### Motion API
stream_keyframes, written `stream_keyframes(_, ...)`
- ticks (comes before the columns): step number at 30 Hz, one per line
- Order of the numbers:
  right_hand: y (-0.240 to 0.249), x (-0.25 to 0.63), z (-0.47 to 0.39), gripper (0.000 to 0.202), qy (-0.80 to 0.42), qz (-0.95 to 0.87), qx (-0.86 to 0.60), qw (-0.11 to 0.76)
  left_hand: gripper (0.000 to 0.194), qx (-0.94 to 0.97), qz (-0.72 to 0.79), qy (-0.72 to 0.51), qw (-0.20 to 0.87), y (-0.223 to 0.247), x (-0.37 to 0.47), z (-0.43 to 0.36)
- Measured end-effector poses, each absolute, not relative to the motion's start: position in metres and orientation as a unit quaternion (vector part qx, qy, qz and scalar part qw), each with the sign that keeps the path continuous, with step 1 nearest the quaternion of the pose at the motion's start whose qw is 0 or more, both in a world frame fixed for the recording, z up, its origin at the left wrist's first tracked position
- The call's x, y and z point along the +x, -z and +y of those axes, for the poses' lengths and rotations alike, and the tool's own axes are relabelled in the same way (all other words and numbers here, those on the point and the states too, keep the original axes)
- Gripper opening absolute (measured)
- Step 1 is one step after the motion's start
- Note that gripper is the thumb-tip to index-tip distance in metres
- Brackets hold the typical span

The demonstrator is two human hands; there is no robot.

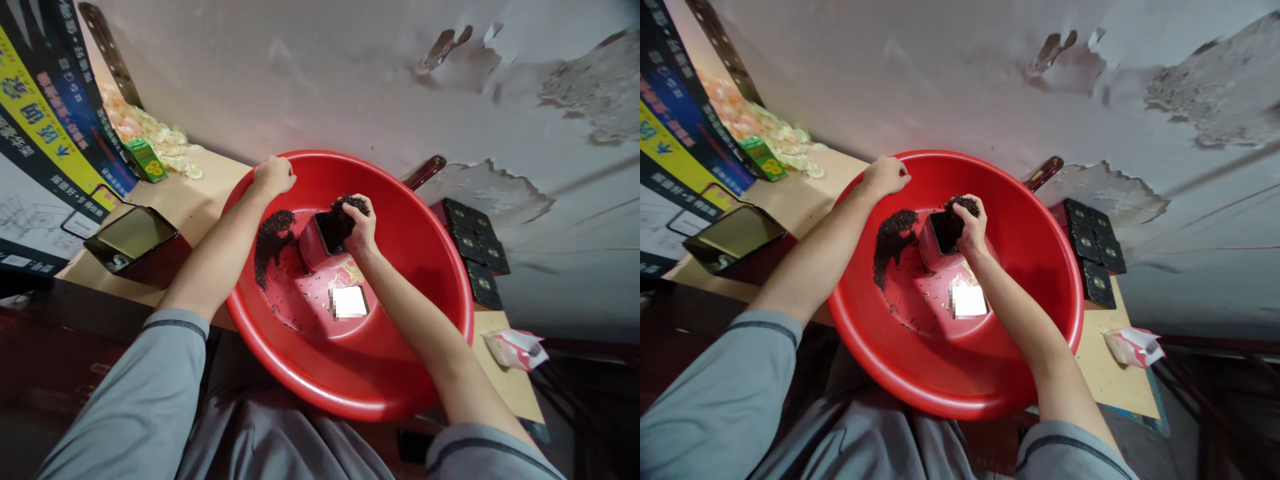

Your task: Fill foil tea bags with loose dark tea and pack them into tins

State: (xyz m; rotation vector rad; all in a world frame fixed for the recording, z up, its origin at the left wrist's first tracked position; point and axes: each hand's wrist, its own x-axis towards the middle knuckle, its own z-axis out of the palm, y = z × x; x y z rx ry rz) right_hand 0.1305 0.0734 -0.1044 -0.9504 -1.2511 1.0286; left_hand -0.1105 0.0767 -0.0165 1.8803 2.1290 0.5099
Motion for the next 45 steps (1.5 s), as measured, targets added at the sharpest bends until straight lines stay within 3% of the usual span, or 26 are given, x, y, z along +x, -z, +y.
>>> stream_keyframes(10,0.102,0.14,0.068,0.033,-0.434,-0.606,-0.371,0.554,0.03,0.659,0.72,-0.174,0.134,0.014,-0.11,0.076)
stream_keyframes(14,0.097,0.138,0.049,0.042,-0.405,-0.612,-0.415,0.538,0.029,0.653,0.723,-0.173,0.147,0.011,-0.108,0.074)
stream_keyframes(20,0.088,0.139,0.022,0.043,-0.184,-0.732,-0.459,0.468,0.03,0.665,0.711,-0.174,0.151,0.01,-0.106,0.072)
stream_keyframes(24,0.097,0.117,-0.012,0.064,-0.082,-0.827,-0.395,0.392,0.031,0.681,0.69,-0.187,0.159,0.011,-0.107,0.073)
stream_keyframes(28,0.151,0.074,-0.044,0.088,-0.134,-0.878,-0.344,0.305,0.032,0.689,0.676,-0.198,0.17,0.01,-0.111,0.075)
stream_keyframes(32,0.217,0.032,-0.043,0.113,-0.246,-0.83,-0.466,0.183,0.033,0.711,0.657,-0.183,0.174,0.011,-0.115,0.078)
stream_keyframes(34,0.237,0.013,-0.03,0.12,-0.241,-0.791,-0.541,0.156,0.034,0.719,0.651,-0.176,0.166,0.013,-0.115,0.079)
stream_keyframes(39,0.241,-0.024,0.023,0.103,-0.151,-0.721,-0.644,0.207,0.036,0.752,0.627,-0.148,0.141,0.016,-0.112,0.081)
stream_keyframes(45,0.242,-0.055,0.067,0.075,-0.217,-0.68,-0.623,0.32,0.036,0.768,0.604,-0.147,0.157,0.015,-0.111,0.081)
